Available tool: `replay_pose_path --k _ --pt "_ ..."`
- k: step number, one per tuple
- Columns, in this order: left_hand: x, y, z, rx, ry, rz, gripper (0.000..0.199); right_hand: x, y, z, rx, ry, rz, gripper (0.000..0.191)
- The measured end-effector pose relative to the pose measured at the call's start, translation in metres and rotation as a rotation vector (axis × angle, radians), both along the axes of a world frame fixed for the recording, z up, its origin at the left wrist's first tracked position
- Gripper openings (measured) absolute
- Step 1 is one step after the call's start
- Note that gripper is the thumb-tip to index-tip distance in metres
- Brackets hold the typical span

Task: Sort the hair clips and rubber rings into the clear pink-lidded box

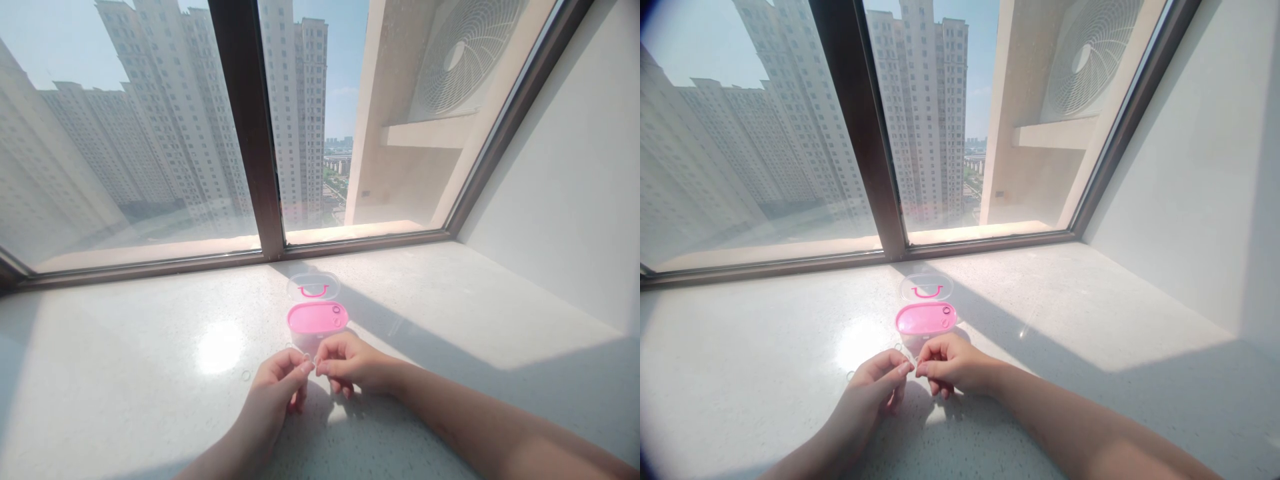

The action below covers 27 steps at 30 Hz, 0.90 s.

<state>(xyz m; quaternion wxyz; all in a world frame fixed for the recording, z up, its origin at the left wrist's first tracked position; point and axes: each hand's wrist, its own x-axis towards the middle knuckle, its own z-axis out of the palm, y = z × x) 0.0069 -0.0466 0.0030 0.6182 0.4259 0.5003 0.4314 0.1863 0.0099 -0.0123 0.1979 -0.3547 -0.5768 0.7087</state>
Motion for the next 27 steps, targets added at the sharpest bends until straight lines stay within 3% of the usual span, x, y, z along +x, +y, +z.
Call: replay_pose_path --k 27 --pt "-0.0023 0.0019 -0.0033 0.015 0.016 -0.052 0.025 0.0012 0.001 -0.0027 -0.018 0.065 0.024 0.022"
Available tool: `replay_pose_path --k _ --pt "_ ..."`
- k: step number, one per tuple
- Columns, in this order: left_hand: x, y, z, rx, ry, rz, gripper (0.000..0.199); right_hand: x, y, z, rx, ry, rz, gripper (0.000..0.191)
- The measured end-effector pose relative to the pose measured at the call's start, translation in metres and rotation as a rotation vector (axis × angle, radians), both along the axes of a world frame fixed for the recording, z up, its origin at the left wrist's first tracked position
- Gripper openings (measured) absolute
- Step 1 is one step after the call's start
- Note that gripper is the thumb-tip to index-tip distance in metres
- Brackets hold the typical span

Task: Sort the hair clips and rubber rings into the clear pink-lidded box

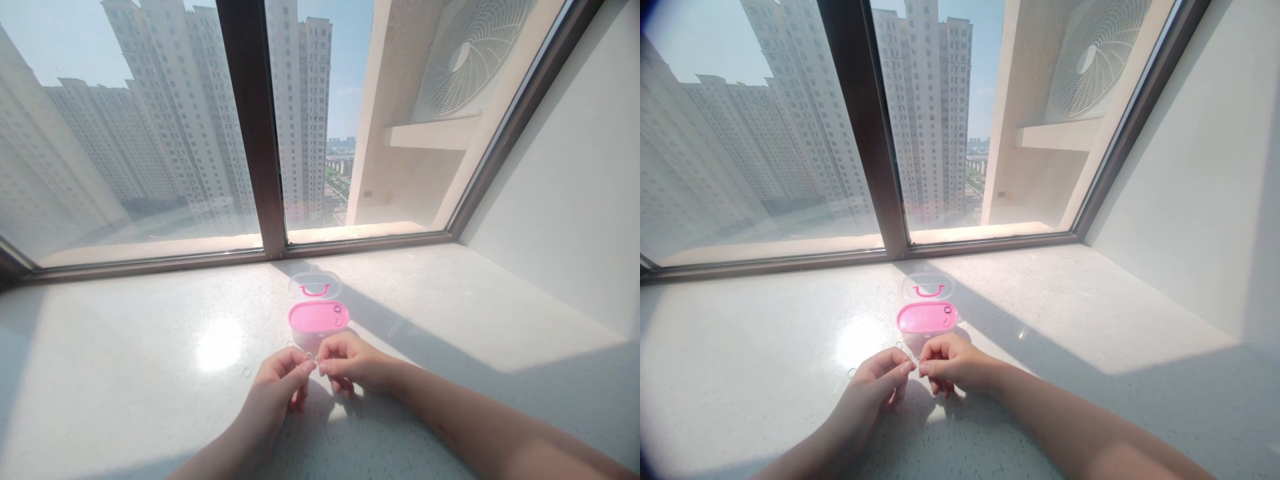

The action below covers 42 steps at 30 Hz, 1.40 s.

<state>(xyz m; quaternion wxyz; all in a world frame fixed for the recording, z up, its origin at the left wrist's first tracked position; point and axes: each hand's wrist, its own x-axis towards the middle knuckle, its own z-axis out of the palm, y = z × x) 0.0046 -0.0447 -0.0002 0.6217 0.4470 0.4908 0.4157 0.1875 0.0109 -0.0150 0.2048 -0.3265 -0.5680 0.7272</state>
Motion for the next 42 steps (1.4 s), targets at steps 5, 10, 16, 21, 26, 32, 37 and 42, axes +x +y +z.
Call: replay_pose_path --k 5,10,16,21,26,32,37,42 --pt "-0.0005 -0.0005 -0.0013 -0.004 0.005 0.016 0.025 0.0003 0.0002 -0.0011 -0.012 0.015 -0.002 0.021" --pt "-0.0015 0.0005 -0.0037 -0.006 -0.002 0.003 0.025 0.0002 0.0002 0.0 0.003 0.02 0.005 0.023" --pt "-0.003 0.0006 -0.0057 -0.001 0.006 -0.022 0.025 0.0002 0.0005 -0.0005 0.006 0.016 0.008 0.022" --pt "-0.004 0.0009 -0.0067 -0.004 0.019 -0.026 0.025 0.0003 0.0004 -0.0004 -0.002 0.02 -0.008 0.02" --pt "-0.0045 0.0016 -0.009 0.001 -0.012 -0.017 0.025 0.0004 0.0005 0.0 -0.004 0.007 -0.01 0.02" --pt "-0.0037 0.0025 -0.008 -0.004 0.01 -0.015 0.024 0.0001 0.0 0.0016 0.0 -0.004 -0.01 0.02" --pt "-0.0034 0.003 -0.0092 -0.019 -0.028 -0.011 0.024 0.0001 0.0005 -0.0027 -0.001 0.008 -0.011 0.018" --pt "-0.0043 0.002 -0.0088 -0.026 -0.058 0.005 0.023 -0.0005 0.0005 -0.0027 -0.006 0.014 -0.013 0.016"
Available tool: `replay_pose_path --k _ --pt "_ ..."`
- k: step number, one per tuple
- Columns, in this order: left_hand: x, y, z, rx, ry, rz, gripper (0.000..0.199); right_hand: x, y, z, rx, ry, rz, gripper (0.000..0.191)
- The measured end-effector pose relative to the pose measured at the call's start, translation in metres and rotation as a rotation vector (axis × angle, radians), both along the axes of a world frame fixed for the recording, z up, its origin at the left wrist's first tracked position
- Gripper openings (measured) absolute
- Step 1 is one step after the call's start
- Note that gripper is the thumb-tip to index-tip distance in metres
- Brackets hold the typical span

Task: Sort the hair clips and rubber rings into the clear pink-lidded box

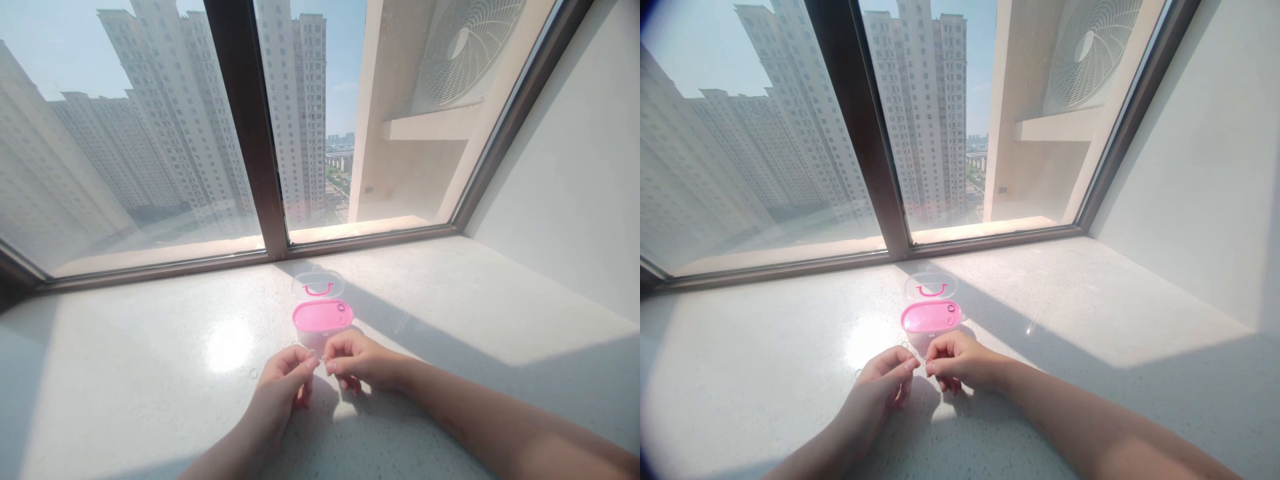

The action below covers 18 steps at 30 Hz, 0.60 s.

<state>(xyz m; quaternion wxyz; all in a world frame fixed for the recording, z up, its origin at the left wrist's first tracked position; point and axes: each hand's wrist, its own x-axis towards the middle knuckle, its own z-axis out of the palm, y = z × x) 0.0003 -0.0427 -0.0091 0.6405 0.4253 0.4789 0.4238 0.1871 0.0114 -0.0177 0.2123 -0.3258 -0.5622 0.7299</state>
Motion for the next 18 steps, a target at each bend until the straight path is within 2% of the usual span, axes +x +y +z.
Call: replay_pose_path --k 9,18 --pt "0.0 0.001 0.002 -0.004 0.014 -0.002 0.024 0.0 0.0 0.002 0.008 -0.018 0.009 0.017" --pt "0.005 -0.002 0.011 -0.011 0.015 0.045 0.027 0.0 0.001 0.003 -0.01 -0.026 0.014 0.02"
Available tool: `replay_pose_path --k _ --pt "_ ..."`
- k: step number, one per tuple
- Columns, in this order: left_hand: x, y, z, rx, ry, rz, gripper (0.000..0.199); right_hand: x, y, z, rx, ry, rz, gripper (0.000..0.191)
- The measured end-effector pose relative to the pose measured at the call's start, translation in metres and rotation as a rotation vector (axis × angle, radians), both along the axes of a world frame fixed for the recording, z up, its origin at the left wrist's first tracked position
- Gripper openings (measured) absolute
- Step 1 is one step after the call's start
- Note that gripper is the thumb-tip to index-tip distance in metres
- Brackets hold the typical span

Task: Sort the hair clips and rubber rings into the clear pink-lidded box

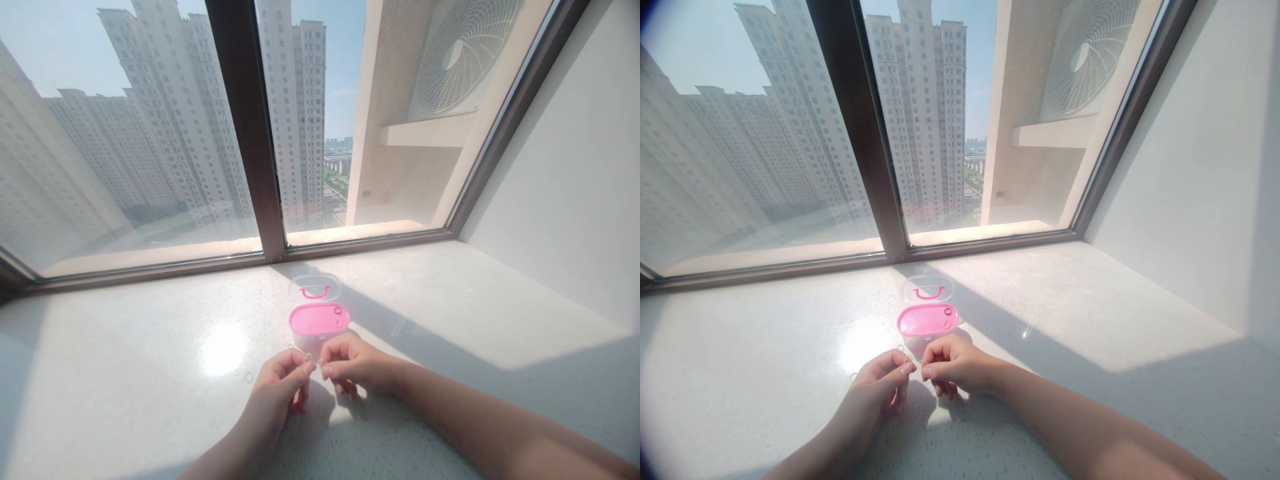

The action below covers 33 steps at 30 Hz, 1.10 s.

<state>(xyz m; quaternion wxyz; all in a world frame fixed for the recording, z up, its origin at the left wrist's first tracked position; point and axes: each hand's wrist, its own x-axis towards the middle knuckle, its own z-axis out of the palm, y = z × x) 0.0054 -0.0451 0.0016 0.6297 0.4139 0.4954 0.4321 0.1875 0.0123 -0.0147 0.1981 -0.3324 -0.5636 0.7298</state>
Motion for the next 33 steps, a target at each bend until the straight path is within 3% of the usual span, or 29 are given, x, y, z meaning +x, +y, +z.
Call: replay_pose_path --k 33 --pt "0.0003 0.0013 -0.0003 0.016 0.039 -0.028 0.026 0.001 0.0009 -0.0027 0.0 0.011 0.012 0.022"
